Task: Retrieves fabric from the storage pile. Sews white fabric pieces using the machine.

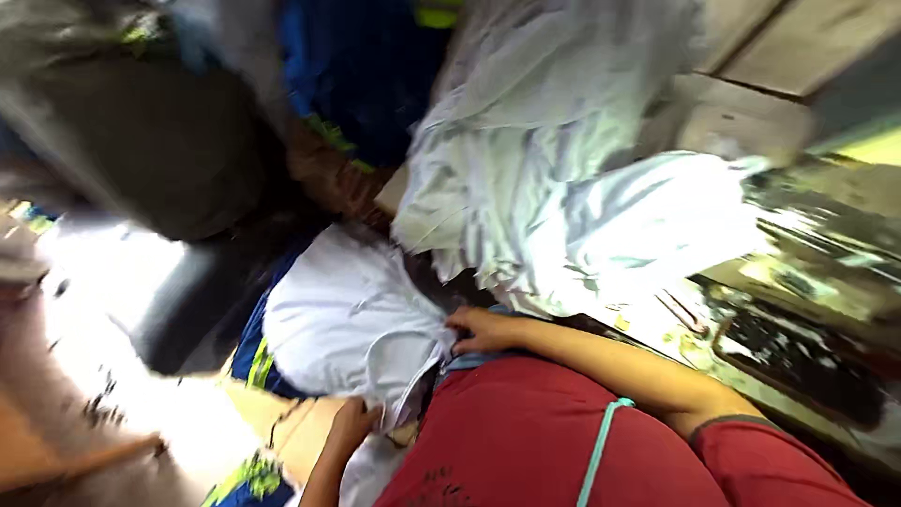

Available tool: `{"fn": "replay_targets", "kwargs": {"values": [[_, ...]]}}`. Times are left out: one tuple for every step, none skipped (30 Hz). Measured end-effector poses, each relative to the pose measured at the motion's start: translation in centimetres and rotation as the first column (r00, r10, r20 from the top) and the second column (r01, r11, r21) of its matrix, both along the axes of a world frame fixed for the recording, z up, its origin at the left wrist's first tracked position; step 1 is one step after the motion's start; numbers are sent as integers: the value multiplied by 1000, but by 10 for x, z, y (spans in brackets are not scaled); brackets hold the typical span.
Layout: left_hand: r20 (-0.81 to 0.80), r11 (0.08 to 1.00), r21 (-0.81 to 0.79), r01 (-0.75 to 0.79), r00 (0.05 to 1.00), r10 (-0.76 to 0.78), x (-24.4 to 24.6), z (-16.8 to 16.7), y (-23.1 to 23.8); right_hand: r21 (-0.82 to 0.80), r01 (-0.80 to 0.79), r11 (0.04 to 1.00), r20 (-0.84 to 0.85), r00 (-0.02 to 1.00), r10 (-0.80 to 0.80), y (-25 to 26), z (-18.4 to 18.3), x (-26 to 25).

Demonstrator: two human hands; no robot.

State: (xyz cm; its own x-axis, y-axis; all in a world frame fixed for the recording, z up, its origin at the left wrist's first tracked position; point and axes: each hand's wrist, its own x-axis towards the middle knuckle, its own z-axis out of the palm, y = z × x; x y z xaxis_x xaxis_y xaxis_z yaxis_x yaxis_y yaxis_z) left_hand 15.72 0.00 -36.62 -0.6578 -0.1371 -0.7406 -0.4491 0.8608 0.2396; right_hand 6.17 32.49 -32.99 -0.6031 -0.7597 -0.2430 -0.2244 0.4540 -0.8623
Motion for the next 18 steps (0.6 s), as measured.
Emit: {"fn": "replay_targets", "kwargs": {"values": [[4, 982, -121, 145, 989, -145, -13, 19, 3, -38, 10, 999, -2, 1000, -10, 12, 14, 8], [-56, 955, -204, 218, 971, -233, -26, 43, 7, -93, 37, 995, 11, 999, -36, 26, 31, 17], [-194, 940, -226, 255, 934, -300, -41, 67, 13, -167, 84, 982, 7, 996, -84, 42, 49, 28], [-371, 930, -194, 311, 855, -363, -61, 90, 21, -245, 148, 958, -17, 987, -157, 59, 68, 39], [-558, 908, -138, 396, 726, -402, -80, 112, 36, -305, 232, 924, -71, 962, -265, 75, 86, 52], [-721, 863, -92, 496, 565, -401, -99, 130, 56, -342, 331, 879, -152, 904, -400, 88, 102, 64], [-838, 805, -68, 590, 403, -367, -114, 145, 81, -349, 447, 824, -241, 806, -540, 101, 113, 74], [-918, 739, -60, 671, 254, -305, -126, 156, 110, -337, 571, 749, -327, 675, -662, 111, 118, 81], [-964, 667, -56, 743, 132, -229, -134, 163, 139, -320, 680, 659, -420, 522, -742, 120, 118, 84], [-986, 579, -49, 814, 52, -157, -140, 165, 169, -288, 764, 578, -511, 388, -767, 128, 113, 84], [-994, 469, -45, 882, 6, -106, -144, 165, 198, -218, 830, 513, -573, 317, -756, 135, 108, 83], [-996, 344, -62, 937, -37, -80, -146, 165, 226, -103, 881, 461, -599, 315, -736, 139, 105, 81], [-993, 218, -103, 971, -89, -73, -148, 163, 254, 18, 910, 415, -603, 341, -721, 141, 103, 80], [-983, 108, -168, 980, -158, -97, -149, 161, 280, 86, 918, 387, -614, 355, -705, 141, 98, 80], [-956, 23, -256, 966, -250, -151, -151, 159, 301, 94, 921, 379, -624, 351, -698, 141, 93, 83], [-911, -28, -352, 936, -349, -218, -154, 157, 317, 57, 919, 389, -612, 340, -714, 142, 93, 88], [-860, -47, -433, 900, -429, -278, -158, 156, 328, -9, 909, 416, -576, 336, -745, 144, 96, 95], [-826, -38, -478, 877, -464, -320, -161, 156, 333, -84, 887, 454, -496, 358, -791, 148, 101, 103]]}}
